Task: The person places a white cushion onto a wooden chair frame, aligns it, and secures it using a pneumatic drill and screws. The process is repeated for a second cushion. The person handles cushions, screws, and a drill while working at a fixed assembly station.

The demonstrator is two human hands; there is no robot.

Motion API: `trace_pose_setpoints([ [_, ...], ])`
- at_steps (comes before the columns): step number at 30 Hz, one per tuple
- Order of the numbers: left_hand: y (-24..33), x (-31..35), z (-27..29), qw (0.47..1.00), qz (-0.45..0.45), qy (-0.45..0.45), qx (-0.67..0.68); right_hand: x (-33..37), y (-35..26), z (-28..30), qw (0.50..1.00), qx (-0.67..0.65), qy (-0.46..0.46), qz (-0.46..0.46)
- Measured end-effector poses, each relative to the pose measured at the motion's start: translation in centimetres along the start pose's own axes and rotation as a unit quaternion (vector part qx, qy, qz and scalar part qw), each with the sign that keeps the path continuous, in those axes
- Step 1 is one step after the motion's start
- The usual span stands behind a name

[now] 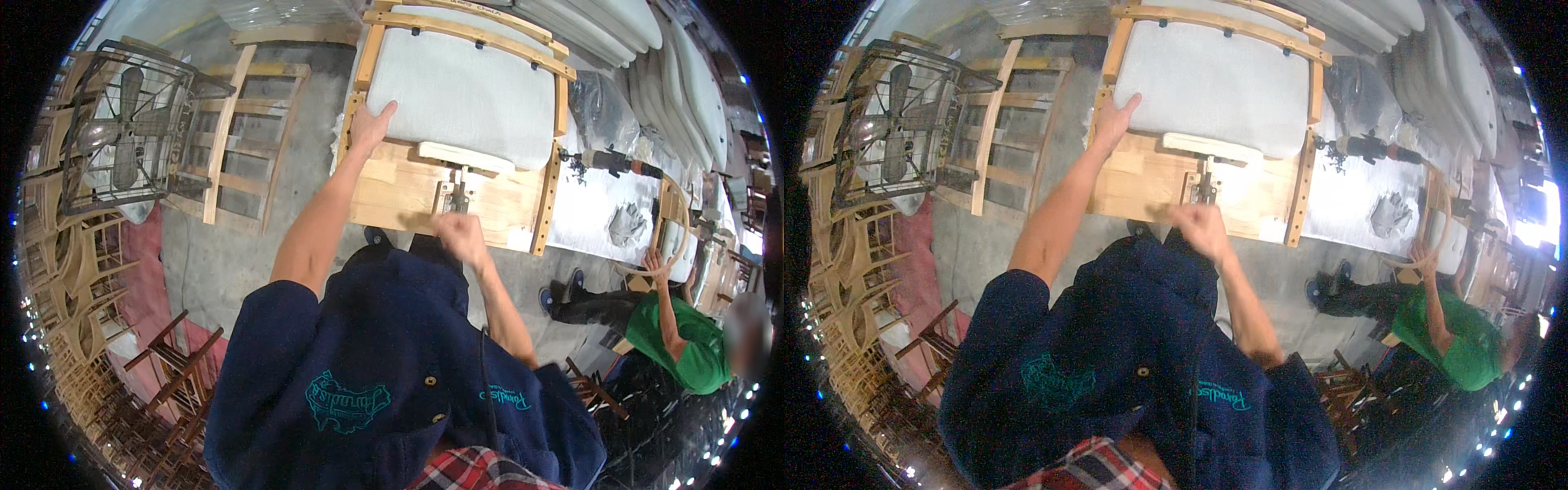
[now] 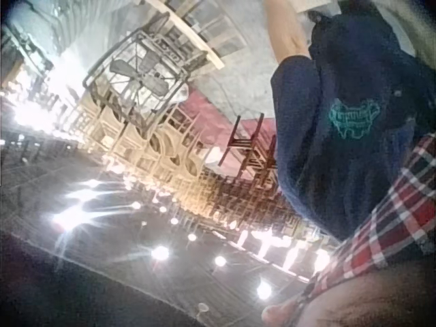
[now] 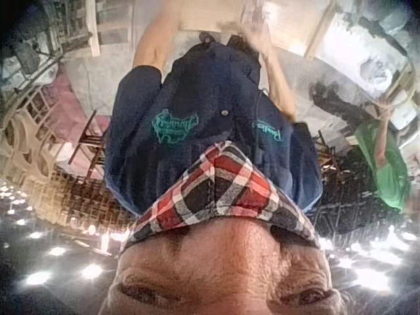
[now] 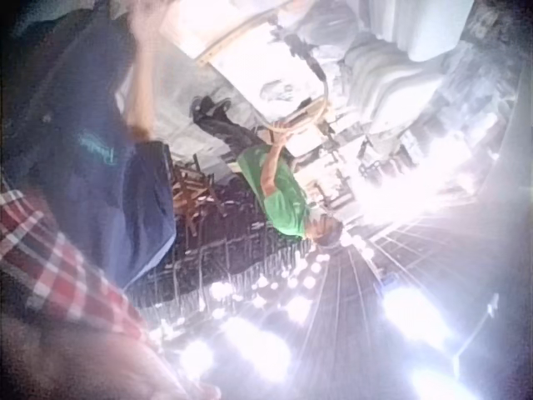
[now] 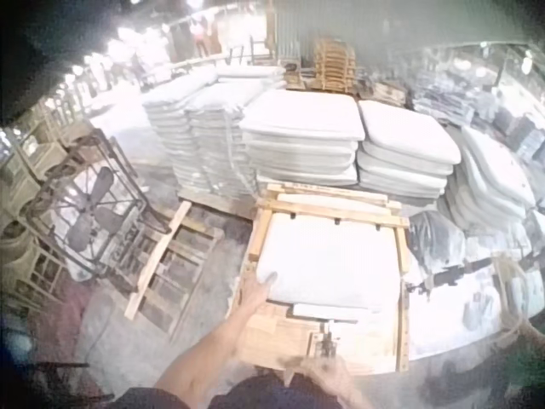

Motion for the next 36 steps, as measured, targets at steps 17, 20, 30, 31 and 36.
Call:
trace_pose_setpoints([
  [17,-1.2,0.0,-0.2,0.998,0.052,0.002,-0.027,0.8,-3.4,-2.9,0.937,0.219,-0.271,0.010],
  [20,2.3,0.5,0.4,0.996,0.072,0.000,-0.045,2.9,-1.6,-3.9,0.851,0.421,-0.313,0.002],
  [30,1.4,0.1,-0.2,0.992,0.076,0.051,-0.083,-6.6,-4.3,10.5,0.882,0.163,0.427,0.116],
  [31,1.7,0.0,-0.3,0.991,0.081,0.058,-0.088,-7.8,-4.2,12.3,0.868,0.193,0.455,0.048],
  [36,2.7,-0.8,-0.4,0.983,0.126,0.008,-0.131,-12.0,-1.0,17.3,0.851,0.099,0.511,-0.075],
])
Point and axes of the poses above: each hand's wrist, its own x-axis away from the middle knuckle, its own z-axis out of the back of the hand, y = z × x, the point moved 1 cm from there along -x, towards the middle knuckle, and after that the axes turned 8 degrees about -x, right-handed, at the moved point
